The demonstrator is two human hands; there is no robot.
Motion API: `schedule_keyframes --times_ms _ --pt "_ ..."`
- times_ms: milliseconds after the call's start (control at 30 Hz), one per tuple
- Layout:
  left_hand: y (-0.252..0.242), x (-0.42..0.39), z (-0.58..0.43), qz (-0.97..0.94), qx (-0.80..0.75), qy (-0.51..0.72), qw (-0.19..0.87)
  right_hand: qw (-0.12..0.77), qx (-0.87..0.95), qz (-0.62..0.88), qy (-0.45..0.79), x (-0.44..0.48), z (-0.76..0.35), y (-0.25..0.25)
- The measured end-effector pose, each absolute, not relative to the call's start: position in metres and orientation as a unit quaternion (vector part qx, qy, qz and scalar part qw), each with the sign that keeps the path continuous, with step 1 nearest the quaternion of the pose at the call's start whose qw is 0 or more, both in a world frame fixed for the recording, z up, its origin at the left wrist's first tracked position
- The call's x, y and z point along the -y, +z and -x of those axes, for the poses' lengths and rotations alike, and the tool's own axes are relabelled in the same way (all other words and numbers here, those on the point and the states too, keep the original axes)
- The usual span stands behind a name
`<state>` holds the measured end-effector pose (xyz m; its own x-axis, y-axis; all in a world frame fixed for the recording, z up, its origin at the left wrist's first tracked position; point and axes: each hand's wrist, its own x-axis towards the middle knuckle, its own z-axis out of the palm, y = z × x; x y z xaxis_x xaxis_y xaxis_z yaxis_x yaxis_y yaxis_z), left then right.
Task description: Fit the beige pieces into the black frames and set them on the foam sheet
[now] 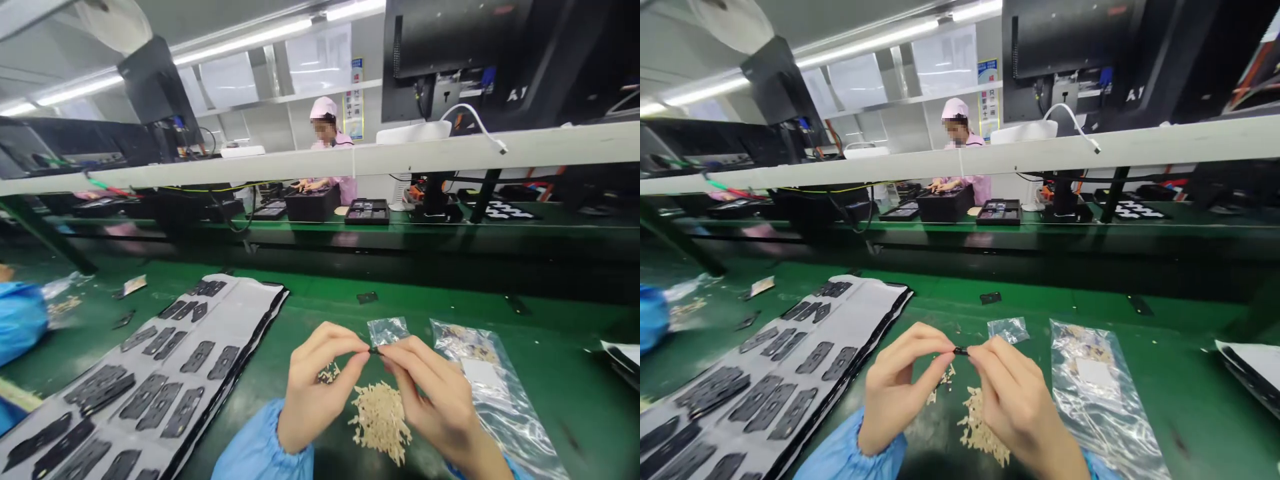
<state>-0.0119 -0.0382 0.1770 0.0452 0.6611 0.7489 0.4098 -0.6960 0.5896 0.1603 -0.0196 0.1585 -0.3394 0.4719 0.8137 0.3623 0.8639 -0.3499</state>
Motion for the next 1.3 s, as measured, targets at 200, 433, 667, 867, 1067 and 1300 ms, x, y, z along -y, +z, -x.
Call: schedule_keyframes --times_ms 200,433,667,867,1067,1300 --pt "0.182 0.030 0.012 -0.769 -0.324 0.548 0.048 0.501 0.822 0.268 -0.051 0.015 -0.167 0.156" --pt "0.182 0.030 0.010 -0.800 -0.307 0.515 -0.033 0.449 0.842 0.266 -0.137 0.016 -0.174 0.155" --pt "0.174 0.027 0.007 -0.800 -0.324 0.501 -0.060 0.440 0.844 0.270 -0.144 0.015 -0.173 0.153" --pt "0.171 0.027 0.005 -0.774 -0.349 0.528 -0.014 0.472 0.828 0.293 -0.080 0.017 -0.166 0.153" --pt "0.174 0.025 0.008 -0.732 -0.348 0.568 0.146 0.548 0.780 0.288 0.094 0.021 -0.162 0.167" --pt "0.178 0.025 0.009 -0.729 -0.318 0.585 0.158 0.546 0.773 0.264 0.188 0.023 -0.162 0.173"
